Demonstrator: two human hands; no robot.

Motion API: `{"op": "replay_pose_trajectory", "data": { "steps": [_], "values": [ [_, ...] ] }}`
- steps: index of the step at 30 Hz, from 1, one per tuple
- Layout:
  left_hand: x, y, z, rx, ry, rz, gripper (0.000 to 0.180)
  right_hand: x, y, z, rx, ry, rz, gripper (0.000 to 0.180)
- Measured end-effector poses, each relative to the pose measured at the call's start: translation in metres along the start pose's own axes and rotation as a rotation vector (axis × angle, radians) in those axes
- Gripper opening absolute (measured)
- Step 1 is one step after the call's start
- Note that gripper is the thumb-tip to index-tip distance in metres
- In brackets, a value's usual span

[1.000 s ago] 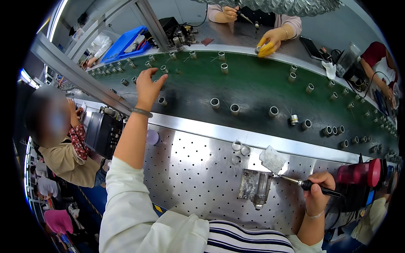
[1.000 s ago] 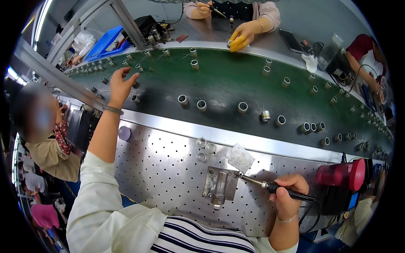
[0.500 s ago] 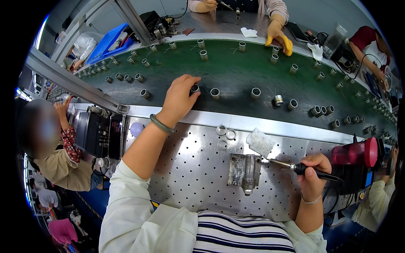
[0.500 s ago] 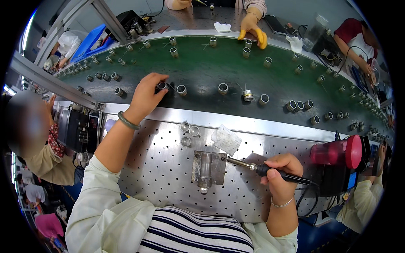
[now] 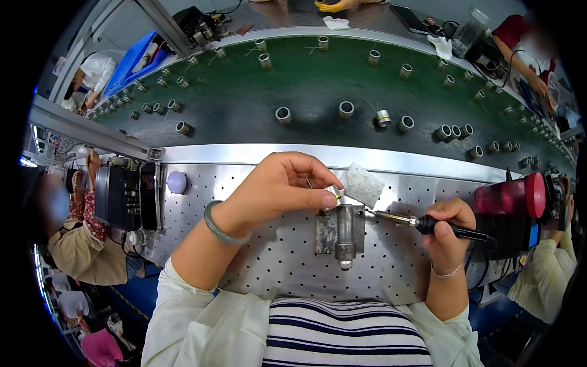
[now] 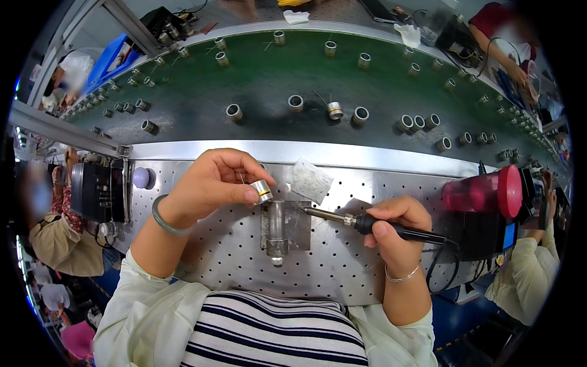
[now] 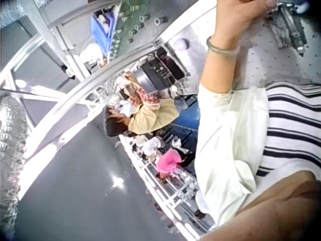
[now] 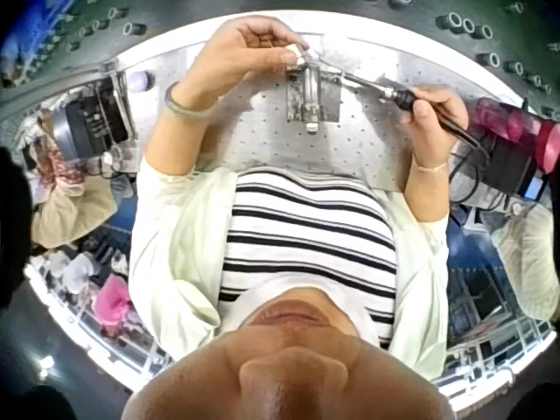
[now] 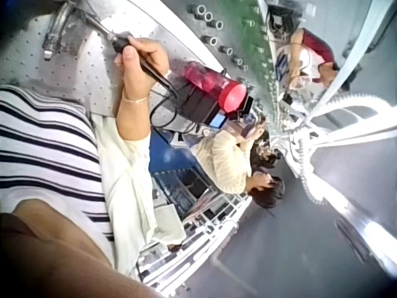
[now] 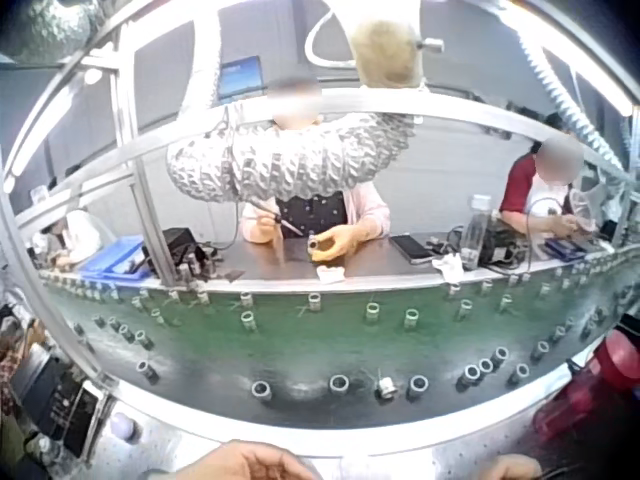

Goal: The person uses a soldering iron to apply solder to small cylindrical metal components on a perforated metal workbench. They repeatedly pick up a component, heat it with the iron, and place it back on the table.

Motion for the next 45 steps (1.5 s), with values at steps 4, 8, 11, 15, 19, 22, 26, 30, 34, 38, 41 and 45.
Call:
{"op": "replay_pose_trajectory", "data": {
  "steps": [4, 8, 11, 15, 19, 22, 26, 30, 34, 38, 41, 45],
  "values": [
    [0.008, 0.009, -0.016, 0.114, -0.102, 0.01, 0.021, 0.001, -0.002, 0.0, -0.016, 0.008, -0.011, 0.021],
    [0.027, 0.022, -0.021, 0.283, -0.244, -0.045, 0.023, 0.003, -0.002, 0.001, -0.001, -0.016, -0.008, 0.021],
    [0.036, 0.028, -0.014, 0.359, -0.241, -0.02, 0.049, 0.003, 0.0, 0.003, 0.017, -0.036, -0.024, 0.021],
    [0.034, 0.019, -0.001, 0.287, -0.16, 0.137, 0.06, 0.007, 0.004, 0.004, 0.047, -0.036, -0.06, 0.02],
    [0.042, 0.017, 0.009, 0.173, -0.133, 0.186, 0.055, 0.007, 0.014, 0.005, 0.093, -0.011, -0.086, 0.019],
    [0.044, 0.01, 0.01, 0.091, -0.107, 0.14, 0.046, 0.006, 0.017, 0.007, 0.11, -0.019, -0.102, 0.018],
    [0.037, 0.012, 0.011, 0.054, 0.064, 0.154, 0.038, 0.007, 0.022, 0.007, 0.129, -0.015, -0.105, 0.017],
    [0.03, 0.016, 0.01, 0.048, 0.142, 0.218, 0.03, 0.005, 0.022, 0.009, 0.129, -0.002, -0.116, 0.017],
    [0.032, 0.017, 0.011, 0.089, 0.156, 0.182, 0.024, 0.005, 0.023, 0.009, 0.14, -0.036, -0.119, 0.017],
    [0.033, 0.019, 0.013, 0.072, 0.117, 0.19, 0.022, 0.007, 0.023, 0.009, 0.141, -0.054, -0.105, 0.018],
    [0.032, 0.02, 0.012, 0.067, 0.121, 0.186, 0.02, 0.008, 0.023, 0.009, 0.142, -0.061, -0.098, 0.019],
    [0.031, 0.02, 0.011, 0.083, 0.172, 0.125, 0.016, 0.009, 0.023, 0.009, 0.144, -0.077, -0.084, 0.019]
  ]
}}
Point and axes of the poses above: each hand's wrist, its own z-axis away from the middle knuckle, its own y-axis out of the palm, x = y × z, the point moved 8 cm from there along -z, towards the middle knuckle, and after that the axes turned 12 degrees about z, right-handed, at the moved point
